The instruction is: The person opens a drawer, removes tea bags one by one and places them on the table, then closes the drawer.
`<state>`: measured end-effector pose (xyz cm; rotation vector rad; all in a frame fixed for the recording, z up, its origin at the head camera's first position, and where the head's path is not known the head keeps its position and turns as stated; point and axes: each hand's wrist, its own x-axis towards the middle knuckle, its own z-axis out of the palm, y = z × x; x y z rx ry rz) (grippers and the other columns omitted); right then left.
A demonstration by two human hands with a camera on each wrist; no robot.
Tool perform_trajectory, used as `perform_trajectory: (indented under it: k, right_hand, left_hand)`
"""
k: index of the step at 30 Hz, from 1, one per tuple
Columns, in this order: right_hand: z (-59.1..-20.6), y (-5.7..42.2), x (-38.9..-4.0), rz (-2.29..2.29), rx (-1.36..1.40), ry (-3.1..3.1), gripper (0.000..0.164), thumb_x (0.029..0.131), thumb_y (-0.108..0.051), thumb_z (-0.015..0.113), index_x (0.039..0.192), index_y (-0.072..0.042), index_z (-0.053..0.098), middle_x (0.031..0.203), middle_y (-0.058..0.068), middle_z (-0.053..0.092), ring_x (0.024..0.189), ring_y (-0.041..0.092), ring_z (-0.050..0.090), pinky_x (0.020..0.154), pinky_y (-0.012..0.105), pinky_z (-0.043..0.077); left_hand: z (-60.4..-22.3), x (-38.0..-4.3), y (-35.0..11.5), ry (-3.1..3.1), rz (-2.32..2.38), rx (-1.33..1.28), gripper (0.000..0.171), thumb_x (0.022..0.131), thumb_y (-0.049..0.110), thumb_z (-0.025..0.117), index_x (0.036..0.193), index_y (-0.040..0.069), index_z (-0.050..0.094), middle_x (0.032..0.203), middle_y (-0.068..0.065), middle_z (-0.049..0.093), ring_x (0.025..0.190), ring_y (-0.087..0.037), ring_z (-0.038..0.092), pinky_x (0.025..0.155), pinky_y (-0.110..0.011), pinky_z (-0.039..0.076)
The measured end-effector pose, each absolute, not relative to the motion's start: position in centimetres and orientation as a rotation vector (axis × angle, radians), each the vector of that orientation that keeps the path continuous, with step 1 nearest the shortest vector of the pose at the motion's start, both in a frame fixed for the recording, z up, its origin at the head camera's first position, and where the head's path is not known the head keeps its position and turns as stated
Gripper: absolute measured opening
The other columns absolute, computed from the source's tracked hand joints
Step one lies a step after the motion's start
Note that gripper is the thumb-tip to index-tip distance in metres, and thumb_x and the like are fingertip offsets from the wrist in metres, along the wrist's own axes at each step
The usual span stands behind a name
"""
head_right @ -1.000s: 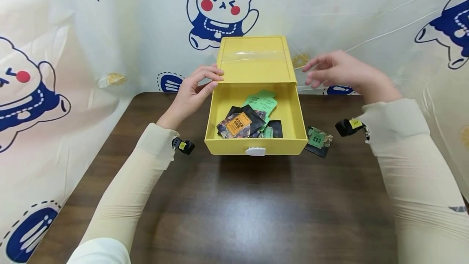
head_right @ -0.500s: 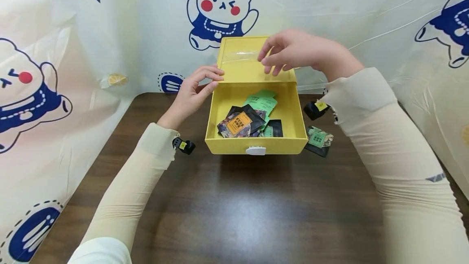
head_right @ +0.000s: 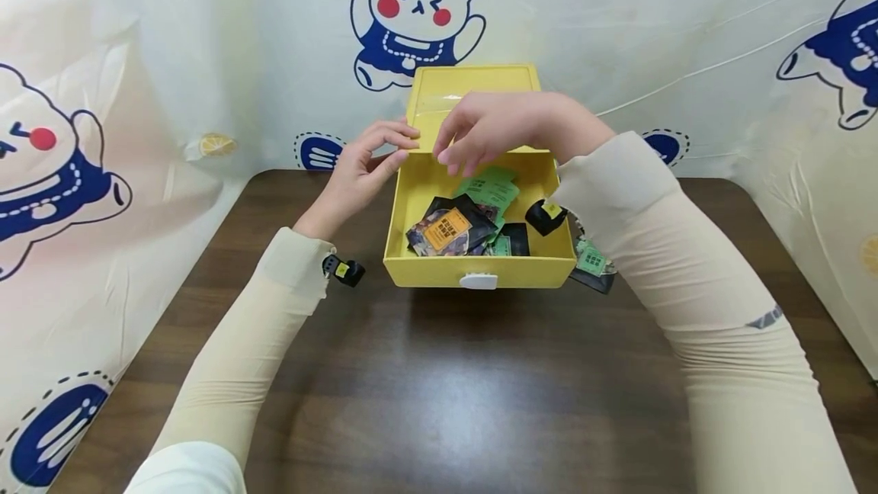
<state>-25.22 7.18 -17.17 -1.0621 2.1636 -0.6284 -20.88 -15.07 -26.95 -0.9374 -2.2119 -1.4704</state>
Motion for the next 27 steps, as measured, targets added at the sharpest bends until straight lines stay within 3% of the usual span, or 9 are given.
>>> perform_trajectory:
  k: [10, 15, 22, 27]
  right_hand:
    - [-18.8, 4.7, -24.5, -0.357, -1.139, 2.071, 0.038, 0.095, -0.024, 0.048, 0.127, -0.005, 0.052, 0.124, 0.01, 0.055, 0.106, 0.02, 0.049, 0.1, 0.044, 0.036]
    - [-19.3, 3.9, -24.2, -0.327, -1.068, 2.093, 0.034, 0.095, -0.02, 0.047, 0.125, -0.005, 0.054, 0.118, 0.009, 0.057, 0.102, 0.022, 0.05, 0.097, 0.042, 0.038]
    - [-19.9, 3.2, -23.9, -0.286, -1.062, 2.05, 0.031, 0.095, -0.016, 0.046, 0.122, -0.004, 0.055, 0.108, 0.01, 0.059, 0.092, 0.024, 0.05, 0.083, 0.037, 0.044]
    - [-20.1, 2.8, -23.6, -0.274, -1.058, 2.043, 0.026, 0.095, -0.016, 0.046, 0.114, -0.004, 0.06, 0.103, 0.009, 0.061, 0.091, 0.023, 0.053, 0.086, 0.038, 0.046]
  left_hand:
    - [-27.1, -20.9, -15.2, -2.224, -1.457, -0.93, 0.013, 0.091, -0.002, 0.052, 0.101, -0.006, 0.059, 0.119, -0.019, 0.052, 0.123, -0.018, 0.037, 0.092, -0.036, 0.047]
    - [-27.0, -20.9, -15.2, -2.222, -1.462, -0.932, 0.013, 0.09, -0.002, 0.052, 0.101, -0.006, 0.059, 0.119, -0.019, 0.052, 0.123, -0.016, 0.037, 0.092, -0.036, 0.047]
    - [-27.0, -20.9, -15.1, -2.209, -1.48, -0.947, 0.014, 0.091, -0.001, 0.052, 0.101, -0.006, 0.059, 0.118, -0.019, 0.052, 0.123, -0.019, 0.037, 0.092, -0.042, 0.046]
    - [-27.0, -20.9, -15.2, -2.201, -1.48, -0.947, 0.013, 0.09, -0.002, 0.052, 0.101, -0.006, 0.059, 0.118, -0.02, 0.052, 0.124, -0.021, 0.036, 0.091, -0.045, 0.046]
